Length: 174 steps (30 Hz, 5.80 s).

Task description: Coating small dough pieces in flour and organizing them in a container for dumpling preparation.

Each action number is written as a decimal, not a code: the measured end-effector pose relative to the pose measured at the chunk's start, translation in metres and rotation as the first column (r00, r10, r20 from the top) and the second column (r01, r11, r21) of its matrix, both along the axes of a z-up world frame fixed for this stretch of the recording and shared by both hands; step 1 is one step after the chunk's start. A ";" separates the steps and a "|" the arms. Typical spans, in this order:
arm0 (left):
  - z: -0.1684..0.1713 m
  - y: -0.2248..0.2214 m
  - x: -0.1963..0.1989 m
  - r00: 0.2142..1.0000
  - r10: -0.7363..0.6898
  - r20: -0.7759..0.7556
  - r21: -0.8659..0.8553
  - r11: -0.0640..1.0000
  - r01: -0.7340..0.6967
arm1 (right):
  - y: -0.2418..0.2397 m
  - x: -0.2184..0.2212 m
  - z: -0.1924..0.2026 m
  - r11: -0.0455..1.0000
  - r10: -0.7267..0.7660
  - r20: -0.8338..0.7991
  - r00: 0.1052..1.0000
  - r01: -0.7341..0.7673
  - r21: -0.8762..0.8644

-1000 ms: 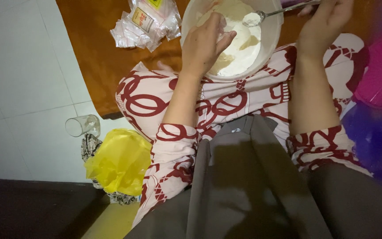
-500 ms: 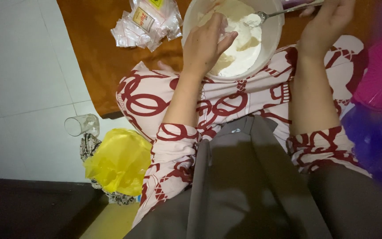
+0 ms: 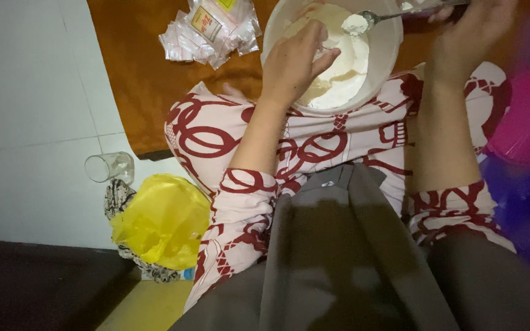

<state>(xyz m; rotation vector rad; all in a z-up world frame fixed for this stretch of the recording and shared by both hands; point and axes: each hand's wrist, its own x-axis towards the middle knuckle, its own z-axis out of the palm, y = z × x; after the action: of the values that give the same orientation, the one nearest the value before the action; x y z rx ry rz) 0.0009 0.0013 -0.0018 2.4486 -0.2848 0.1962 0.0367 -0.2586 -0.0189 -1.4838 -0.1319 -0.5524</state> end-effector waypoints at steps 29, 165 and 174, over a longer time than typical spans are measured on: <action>-0.002 0.008 0.001 0.998 0.042 -0.043 -0.533 0.844 -0.058 | 0.055 -0.034 0.064 0.959 0.180 0.376 0.909 -0.078 -0.271; -0.022 0.003 0.005 0.993 0.012 -0.120 -0.014 1.000 -0.013 | -0.010 0.010 -0.026 0.999 -0.053 -0.217 0.975 0.055 0.001; -0.016 0.001 0.001 0.998 0.010 -0.057 -0.018 1.000 -0.011 | -0.006 0.007 -0.024 0.981 -0.041 -0.329 0.944 0.100 0.166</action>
<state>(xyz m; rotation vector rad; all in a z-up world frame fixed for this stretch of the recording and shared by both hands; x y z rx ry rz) 0.0016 0.0022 -0.0174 2.4338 -0.2443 0.1332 0.0433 -0.2645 -0.0429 -1.3853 0.2253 -0.3598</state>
